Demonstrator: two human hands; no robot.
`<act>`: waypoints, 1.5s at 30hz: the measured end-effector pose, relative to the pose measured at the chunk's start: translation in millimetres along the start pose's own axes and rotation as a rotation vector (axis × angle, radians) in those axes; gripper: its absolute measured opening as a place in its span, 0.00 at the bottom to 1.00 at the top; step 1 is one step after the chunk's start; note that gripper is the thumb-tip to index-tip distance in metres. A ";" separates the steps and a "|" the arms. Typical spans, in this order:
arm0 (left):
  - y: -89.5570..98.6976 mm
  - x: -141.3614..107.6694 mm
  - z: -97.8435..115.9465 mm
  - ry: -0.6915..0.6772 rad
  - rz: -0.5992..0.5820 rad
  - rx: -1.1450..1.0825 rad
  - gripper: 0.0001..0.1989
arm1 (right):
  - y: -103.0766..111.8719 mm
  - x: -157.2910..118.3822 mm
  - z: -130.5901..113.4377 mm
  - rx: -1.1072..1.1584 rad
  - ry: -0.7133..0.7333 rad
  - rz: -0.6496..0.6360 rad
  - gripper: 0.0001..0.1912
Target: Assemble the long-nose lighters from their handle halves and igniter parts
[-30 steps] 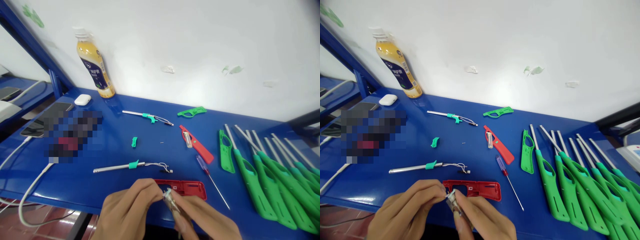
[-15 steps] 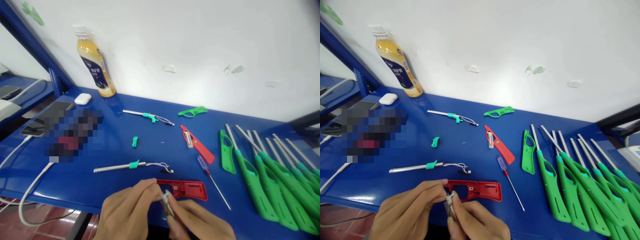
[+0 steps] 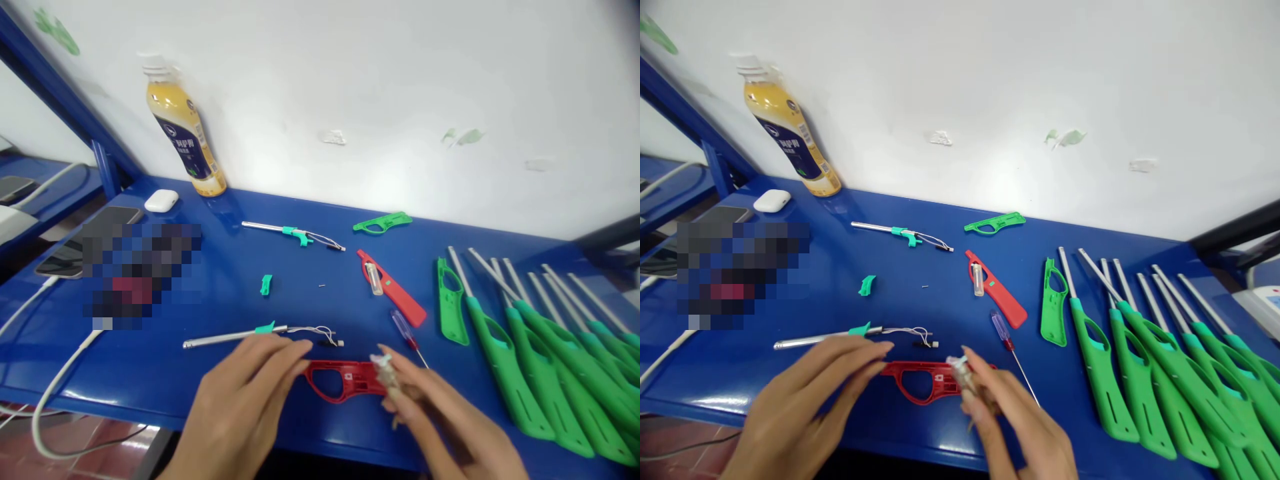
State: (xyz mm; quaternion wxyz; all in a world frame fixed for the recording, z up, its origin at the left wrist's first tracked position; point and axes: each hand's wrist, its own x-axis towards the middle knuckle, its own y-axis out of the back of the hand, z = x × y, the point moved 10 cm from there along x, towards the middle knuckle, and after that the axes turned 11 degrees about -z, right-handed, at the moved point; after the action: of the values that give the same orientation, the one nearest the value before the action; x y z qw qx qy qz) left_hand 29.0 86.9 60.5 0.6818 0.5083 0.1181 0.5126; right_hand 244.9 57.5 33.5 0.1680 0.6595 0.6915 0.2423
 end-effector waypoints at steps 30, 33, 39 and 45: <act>5.8 -2.9 -5.1 -0.059 -0.171 -0.027 0.14 | -28.5 26.3 -80.6 -0.477 0.519 -0.045 0.14; 6.2 -9.1 0.1 -0.094 -0.161 -0.008 0.19 | -31.7 25.4 -84.9 -0.561 0.557 -0.041 0.15; 8.0 -21.3 4.9 -0.165 -0.131 0.007 0.28 | -30.9 18.4 -83.4 -0.601 0.571 -0.079 0.17; 7.4 -25.4 9.2 -0.188 -0.131 0.004 0.30 | -25.8 14.0 -84.7 -0.600 0.547 -0.033 0.17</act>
State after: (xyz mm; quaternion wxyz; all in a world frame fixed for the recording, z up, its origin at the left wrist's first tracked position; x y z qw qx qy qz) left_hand 19.6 60.6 61.5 0.7209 0.5468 0.0878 0.4167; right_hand 175.8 61.5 90.3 0.1667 0.4812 0.6196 0.5973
